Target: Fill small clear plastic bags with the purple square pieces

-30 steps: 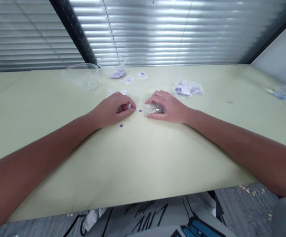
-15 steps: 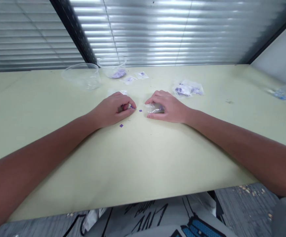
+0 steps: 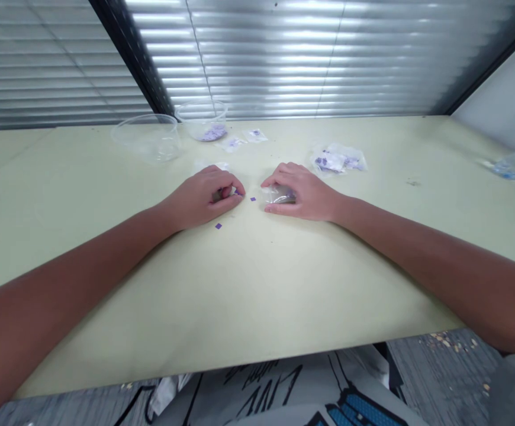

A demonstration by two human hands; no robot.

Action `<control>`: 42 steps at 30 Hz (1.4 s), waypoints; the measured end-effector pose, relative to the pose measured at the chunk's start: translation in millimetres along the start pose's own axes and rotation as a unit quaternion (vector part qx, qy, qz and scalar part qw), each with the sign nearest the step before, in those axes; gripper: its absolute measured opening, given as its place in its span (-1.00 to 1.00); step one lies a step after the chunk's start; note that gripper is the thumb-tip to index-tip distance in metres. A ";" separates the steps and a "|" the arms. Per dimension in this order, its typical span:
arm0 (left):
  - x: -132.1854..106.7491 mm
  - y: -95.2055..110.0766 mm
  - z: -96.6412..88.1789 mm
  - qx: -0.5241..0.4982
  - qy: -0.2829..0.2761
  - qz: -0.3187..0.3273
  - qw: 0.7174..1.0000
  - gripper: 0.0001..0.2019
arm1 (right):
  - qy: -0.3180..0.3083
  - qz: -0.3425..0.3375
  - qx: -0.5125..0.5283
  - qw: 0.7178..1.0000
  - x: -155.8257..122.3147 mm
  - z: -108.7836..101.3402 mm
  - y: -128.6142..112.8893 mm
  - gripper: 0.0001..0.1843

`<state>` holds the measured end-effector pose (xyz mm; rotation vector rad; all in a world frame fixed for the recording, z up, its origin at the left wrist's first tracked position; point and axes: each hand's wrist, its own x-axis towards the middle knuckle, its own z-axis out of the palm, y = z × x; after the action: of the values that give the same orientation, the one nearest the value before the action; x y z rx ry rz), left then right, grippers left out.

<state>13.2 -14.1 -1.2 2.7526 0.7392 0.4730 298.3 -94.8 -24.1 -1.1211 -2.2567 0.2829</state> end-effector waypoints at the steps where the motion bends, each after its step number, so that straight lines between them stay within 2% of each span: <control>1: 0.0 -0.2 0.0 0.001 -0.001 0.000 1.000 -0.77 | 0.000 0.001 0.000 1.000 0.0 -0.1 -0.3 -0.55; 42: 0.0 -2.1 0.0 -0.002 -0.003 0.003 1.000 -0.76 | -0.002 0.001 -0.004 1.000 0.4 0.0 0.0 -0.55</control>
<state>12.3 -12.3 -1.9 2.7512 0.7283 0.4666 298.1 -94.5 -23.9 -1.1285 -2.2623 0.2777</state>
